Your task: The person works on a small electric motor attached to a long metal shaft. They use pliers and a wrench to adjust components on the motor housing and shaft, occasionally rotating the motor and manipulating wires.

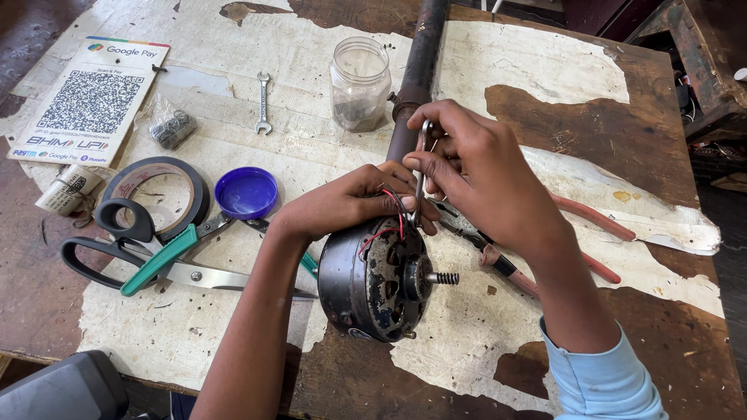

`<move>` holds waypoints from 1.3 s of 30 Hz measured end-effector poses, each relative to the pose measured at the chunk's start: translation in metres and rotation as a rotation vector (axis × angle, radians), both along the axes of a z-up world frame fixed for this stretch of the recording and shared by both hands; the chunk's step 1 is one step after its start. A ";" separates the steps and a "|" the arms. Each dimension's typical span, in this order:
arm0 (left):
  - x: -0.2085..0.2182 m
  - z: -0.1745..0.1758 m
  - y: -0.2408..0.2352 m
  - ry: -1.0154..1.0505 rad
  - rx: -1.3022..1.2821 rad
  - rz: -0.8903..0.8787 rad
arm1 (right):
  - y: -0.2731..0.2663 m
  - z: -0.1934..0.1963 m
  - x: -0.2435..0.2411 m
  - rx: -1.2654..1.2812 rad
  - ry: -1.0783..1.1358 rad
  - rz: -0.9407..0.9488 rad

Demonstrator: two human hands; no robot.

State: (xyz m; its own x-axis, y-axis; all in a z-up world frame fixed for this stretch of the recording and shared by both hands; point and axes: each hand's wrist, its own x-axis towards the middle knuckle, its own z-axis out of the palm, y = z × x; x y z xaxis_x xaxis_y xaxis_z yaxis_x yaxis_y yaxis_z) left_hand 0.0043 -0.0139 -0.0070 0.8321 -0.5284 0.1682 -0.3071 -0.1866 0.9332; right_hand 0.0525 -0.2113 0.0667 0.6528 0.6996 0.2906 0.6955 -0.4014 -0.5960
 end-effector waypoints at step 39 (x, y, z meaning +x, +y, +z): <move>0.006 -0.023 0.006 0.042 0.008 0.034 | -0.058 -0.089 0.069 -0.512 0.994 0.236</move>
State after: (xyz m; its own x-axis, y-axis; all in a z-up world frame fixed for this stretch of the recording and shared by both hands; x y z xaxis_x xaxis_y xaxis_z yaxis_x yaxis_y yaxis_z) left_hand 0.0099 -0.0079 -0.0296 0.8556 -0.5014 0.1288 -0.2616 -0.2041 0.9433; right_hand 0.1217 -0.2692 -0.0223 0.2708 0.7230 -0.6356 0.0983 -0.6776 -0.7288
